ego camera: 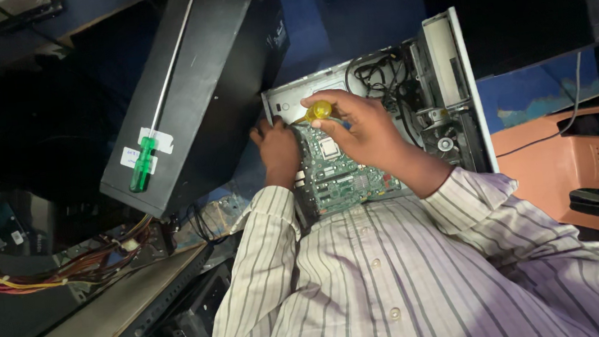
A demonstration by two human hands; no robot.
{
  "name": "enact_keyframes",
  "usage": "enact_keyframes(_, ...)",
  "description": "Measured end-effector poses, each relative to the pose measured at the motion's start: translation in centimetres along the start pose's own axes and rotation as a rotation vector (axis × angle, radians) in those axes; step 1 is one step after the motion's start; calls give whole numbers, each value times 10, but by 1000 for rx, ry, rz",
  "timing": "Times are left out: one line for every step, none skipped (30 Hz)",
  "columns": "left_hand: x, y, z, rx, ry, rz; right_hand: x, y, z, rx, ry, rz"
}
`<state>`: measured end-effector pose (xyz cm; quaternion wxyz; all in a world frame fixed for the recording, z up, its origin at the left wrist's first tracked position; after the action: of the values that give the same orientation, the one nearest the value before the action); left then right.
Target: The person removes a metal bracket from the back of a desktop computer case, inspects it, and then uses a screwdriver to tighten screws on the motherboard inside the case.
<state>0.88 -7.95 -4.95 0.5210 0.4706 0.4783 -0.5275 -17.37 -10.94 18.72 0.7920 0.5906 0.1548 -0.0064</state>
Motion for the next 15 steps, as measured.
enact_keyframes(1, 0, 1, 6, -5, 5, 0, 0, 0, 2, -4, 2)
enact_keyframes(3, 0, 1, 5, -8, 13, 0, 1, 0, 5, -5, 4)
enact_keyframes(4, 0, 1, 4, -12, 20, 0, 1, 0, 8, -7, 5)
enact_keyframes(5, 0, 2, 4, -17, 29, -1, 1, 0, 3, -5, 2)
enact_keyframes(5, 1, 2, 2, -22, 15, -1, 2, 0, -1, -1, -1)
enact_keyframes(5, 1, 2, -1, -28, 0, -1, 2, 0, -6, 4, -4)
enact_keyframes(4, 1, 2, -3, -34, -14, -1, 2, 0, -8, 2, -5)
enact_keyframes(3, 1, 1, -6, -27, -10, -1, 2, 0, -10, 0, -5)
enact_keyframes(2, 1, 1, -9, -21, -7, -1, 1, 0, -12, -1, -5)
enact_keyframes(1, 0, 1, -11, -14, -4, -1, 1, 0, -10, 1, -5)
enact_keyframes(0, 0, 1, -13, -10, -8, -2, 1, 0, -8, 4, -5)
enact_keyframes(-2, 0, 1, -15, -5, -13, -2, 0, 0, -6, 7, -6)
enact_keyframes(-3, -1, 1, -17, -1, -17, -2, 0, 0, -3, 7, -1)
enact_keyframes(-4, -1, 1, -13, 0, -7, -1, 0, 0, 1, 7, 5)
enact_keyframes(-5, -2, 1, -8, 1, 3, -1, -1, -1, 5, 7, 10)
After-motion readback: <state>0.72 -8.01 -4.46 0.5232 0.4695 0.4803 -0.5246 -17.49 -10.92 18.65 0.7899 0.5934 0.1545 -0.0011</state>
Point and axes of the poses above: each hand's wrist, its own z-axis towards the middle knuckle, its own x-axis out of the palm, y = z × x, the point moved 1 cm from there along z, towards the middle knuckle, and after that the axes turned 14 degrees about -y, right-handed, at the moved point
